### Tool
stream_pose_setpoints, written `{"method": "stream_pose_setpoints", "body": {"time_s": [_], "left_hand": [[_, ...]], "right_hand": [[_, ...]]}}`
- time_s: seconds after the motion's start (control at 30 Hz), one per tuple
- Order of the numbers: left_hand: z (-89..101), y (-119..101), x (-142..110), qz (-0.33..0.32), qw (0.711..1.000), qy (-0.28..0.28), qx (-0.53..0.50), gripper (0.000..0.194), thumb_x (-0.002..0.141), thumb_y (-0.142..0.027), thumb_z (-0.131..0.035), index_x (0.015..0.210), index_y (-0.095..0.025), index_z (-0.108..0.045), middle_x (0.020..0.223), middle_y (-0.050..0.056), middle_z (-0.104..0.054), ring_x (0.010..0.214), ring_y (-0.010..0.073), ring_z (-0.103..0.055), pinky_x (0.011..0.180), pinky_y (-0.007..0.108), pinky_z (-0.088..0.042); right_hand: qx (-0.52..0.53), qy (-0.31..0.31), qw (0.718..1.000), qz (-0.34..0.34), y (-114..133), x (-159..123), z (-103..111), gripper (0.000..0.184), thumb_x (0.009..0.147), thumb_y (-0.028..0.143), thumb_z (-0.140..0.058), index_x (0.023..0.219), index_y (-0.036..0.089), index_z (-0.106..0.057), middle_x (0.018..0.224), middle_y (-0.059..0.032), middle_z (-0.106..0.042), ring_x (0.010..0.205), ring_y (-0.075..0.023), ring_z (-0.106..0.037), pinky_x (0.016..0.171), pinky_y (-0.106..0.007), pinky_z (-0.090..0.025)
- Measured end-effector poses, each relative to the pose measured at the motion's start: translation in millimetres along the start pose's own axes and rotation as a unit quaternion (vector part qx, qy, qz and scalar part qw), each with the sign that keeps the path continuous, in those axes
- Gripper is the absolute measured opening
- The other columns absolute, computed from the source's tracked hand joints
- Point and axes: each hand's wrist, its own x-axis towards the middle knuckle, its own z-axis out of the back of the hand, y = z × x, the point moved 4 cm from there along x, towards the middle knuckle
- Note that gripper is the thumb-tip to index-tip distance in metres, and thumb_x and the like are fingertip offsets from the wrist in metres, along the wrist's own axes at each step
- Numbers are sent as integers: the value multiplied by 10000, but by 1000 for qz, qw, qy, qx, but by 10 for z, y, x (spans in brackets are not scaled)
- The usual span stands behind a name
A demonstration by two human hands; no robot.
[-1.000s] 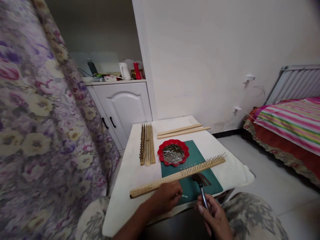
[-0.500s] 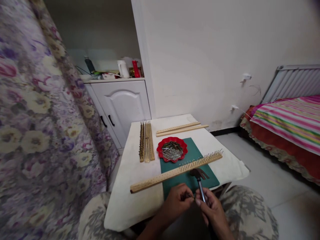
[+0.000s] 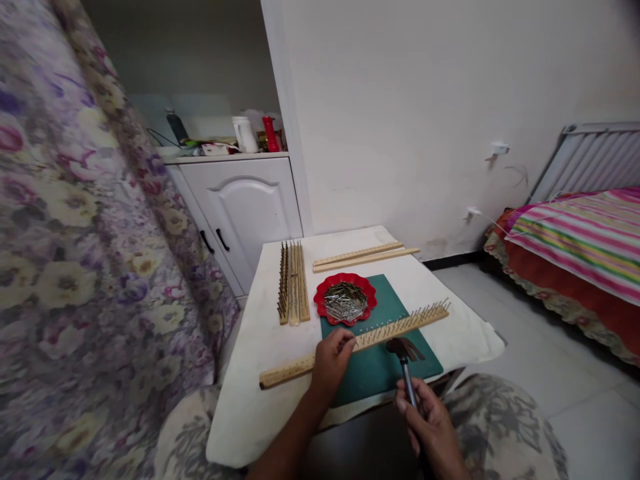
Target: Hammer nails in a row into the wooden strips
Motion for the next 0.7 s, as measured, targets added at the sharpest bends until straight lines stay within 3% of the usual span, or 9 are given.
{"method": "stream_pose_setpoints", "body": {"time_s": [0.3,0.57,0.7], "left_hand": [[-80,93,120,-75,990,-19,116,179,863,-263,-435,796,-197,-587,768,6,-604,745,142,-559,670,217,-395],[-101,122,125,-79,984,-14,158,182,870,-253,-437,798,-202,-597,773,5,-605,763,142,-569,657,216,-384],[-111,125,133,-73,985,-12,159,153,851,-235,-464,801,-203,-605,769,-2,-604,757,136,-568,650,212,-379]], "right_hand": [[26,17,1000,3,59,-16,-40,362,673,430,-750,897,195,-591,673,52,-552,379,-37,-409,302,-134,-292],[6,28,1000,-7,-15,-6,-29,388,687,471,-726,912,203,-557,659,72,-531,324,-5,-345,280,-119,-259],[-6,63,998,1,15,-40,-39,365,780,496,-625,953,189,-527,630,67,-552,274,3,-340,282,-124,-204]]}}
